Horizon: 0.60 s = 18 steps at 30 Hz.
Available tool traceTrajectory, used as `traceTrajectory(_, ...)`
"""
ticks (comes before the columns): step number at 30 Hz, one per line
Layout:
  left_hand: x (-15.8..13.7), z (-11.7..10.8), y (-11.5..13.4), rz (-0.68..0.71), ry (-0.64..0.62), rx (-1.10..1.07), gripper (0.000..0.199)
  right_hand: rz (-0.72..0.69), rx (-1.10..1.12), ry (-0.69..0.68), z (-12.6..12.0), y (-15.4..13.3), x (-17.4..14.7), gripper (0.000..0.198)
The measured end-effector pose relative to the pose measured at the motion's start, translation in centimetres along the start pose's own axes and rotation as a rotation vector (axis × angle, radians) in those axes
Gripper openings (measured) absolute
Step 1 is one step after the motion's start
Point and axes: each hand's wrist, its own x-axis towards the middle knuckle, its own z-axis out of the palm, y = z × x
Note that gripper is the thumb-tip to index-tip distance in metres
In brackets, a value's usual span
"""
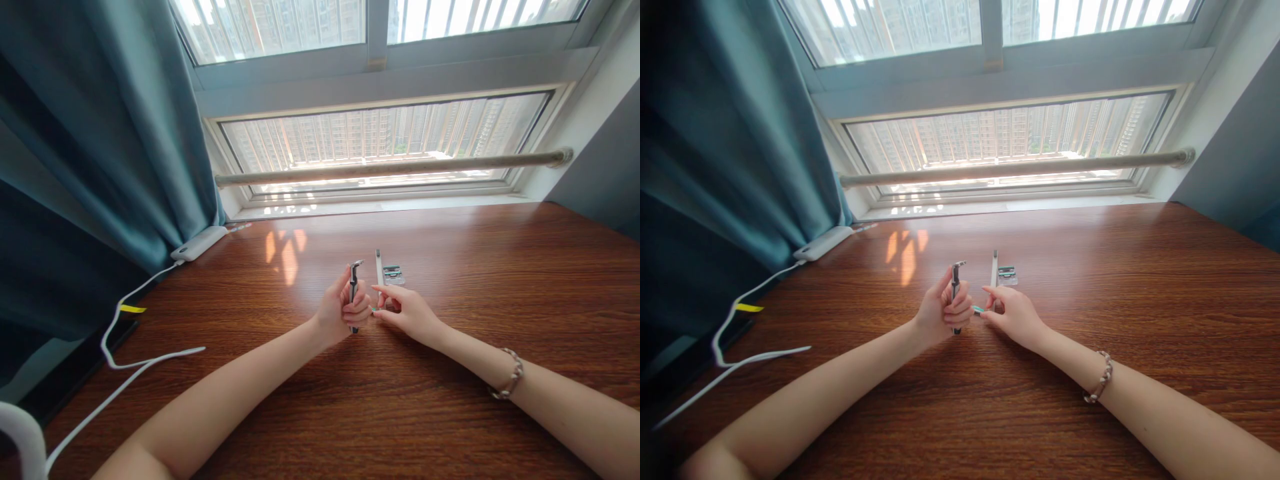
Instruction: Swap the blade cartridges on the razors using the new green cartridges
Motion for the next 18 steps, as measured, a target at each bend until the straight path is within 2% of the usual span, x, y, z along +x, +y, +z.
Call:
traceTrajectory(4,0.1,-0.3,0.0,-0.004,-0.005,-0.011,0.051,-0.036,-0.104,0.051,-0.3,-0.1,-0.1,0.036)
traceTrajectory(7,0.3,-0.5,-0.1,-0.003,-0.037,-0.001,0.051,-0.048,-0.318,0.079,-0.6,-0.7,-0.2,0.023)
traceTrajectory(12,0.3,-0.6,0.0,0.029,-0.052,0.04,0.05,0.011,-0.571,0.092,-0.7,-0.9,-0.5,0.019)
traceTrajectory(16,0.2,-0.6,0.1,0.072,0.017,0.152,0.05,0.031,-0.514,0.132,-0.7,-0.5,-0.4,0.008)
traceTrajectory(18,0.2,-0.5,0.1,0.111,0.076,0.229,0.05,0.043,-0.435,0.189,-0.8,-0.6,-0.2,0.014)
